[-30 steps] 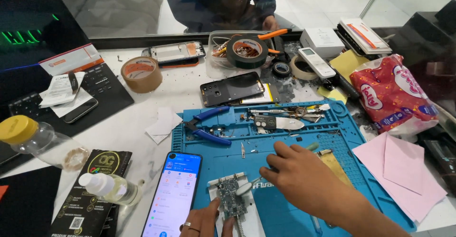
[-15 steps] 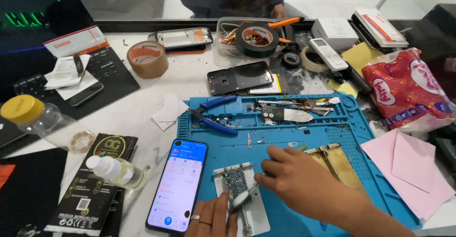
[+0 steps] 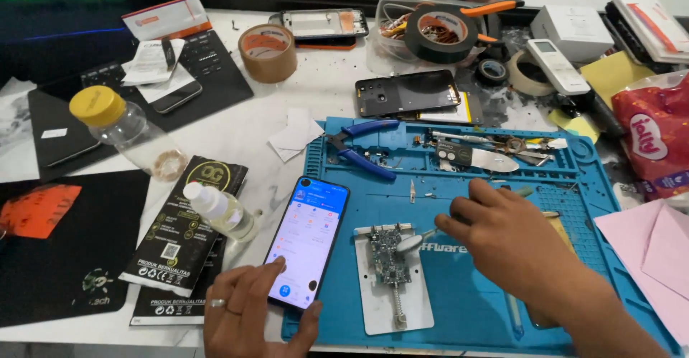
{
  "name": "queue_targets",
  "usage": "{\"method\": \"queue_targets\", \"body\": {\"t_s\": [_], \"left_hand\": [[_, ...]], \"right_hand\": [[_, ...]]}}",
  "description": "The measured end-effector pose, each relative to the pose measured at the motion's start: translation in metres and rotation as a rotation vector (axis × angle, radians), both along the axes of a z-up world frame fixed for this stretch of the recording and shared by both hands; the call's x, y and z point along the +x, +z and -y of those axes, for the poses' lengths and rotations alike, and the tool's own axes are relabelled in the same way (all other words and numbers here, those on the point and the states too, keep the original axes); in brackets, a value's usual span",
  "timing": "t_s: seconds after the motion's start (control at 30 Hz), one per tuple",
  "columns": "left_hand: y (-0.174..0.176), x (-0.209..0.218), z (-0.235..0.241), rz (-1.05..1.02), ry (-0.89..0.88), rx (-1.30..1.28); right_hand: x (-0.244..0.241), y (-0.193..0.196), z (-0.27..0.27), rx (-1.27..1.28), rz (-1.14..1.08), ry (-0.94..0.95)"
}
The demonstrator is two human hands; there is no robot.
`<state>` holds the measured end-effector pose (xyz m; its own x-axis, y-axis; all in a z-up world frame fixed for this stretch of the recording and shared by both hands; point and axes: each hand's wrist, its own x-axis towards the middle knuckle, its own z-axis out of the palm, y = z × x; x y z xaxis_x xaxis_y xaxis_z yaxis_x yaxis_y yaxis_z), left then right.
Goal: The person cleans a small circuit board mounted on a blue work mat using a cotton swab. They repeatedly wipe the surface of the board and its components while occasionally interacting with a smartphone placed nearby.
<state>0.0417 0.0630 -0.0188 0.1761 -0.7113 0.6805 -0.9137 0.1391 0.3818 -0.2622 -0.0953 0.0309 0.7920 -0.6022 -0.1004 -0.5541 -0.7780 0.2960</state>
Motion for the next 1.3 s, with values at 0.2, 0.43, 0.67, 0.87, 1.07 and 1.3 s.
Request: {"method": "queue_targets", "body": {"t_s": [0.2,0.43,0.67,0.87,1.07,1.3], "left_hand": [[0.001,0.005,0.008,-0.029,-0.086,0.02],[-0.011,0.006,0.001,-0.091,-0.042,0.038],[-0.012,0.004,-0.005,-0.167,-0.016,-0.058],[-0.019,0.001,-0.016,-0.26,0.045,-0.023],[-0.023,0.005,-0.027,-0.262,0.057,0.052],[-0.016,0.004,-0.026,-0.275,0.033,-0.014]], "right_hand": [[0.011,0.002,-0.006,0.112,0.021,0.064],[0.015,-0.004,-0.006,0.196,0.123,0.174],[0.015,-0.003,0.0,0.069,0.079,0.12],[0.012,0.005,0.005,0.079,0.083,0.108],[0.018,0.002,0.004,0.229,0.148,0.17],[0.018,0.007,-0.001,0.386,0.162,0.177]]}}
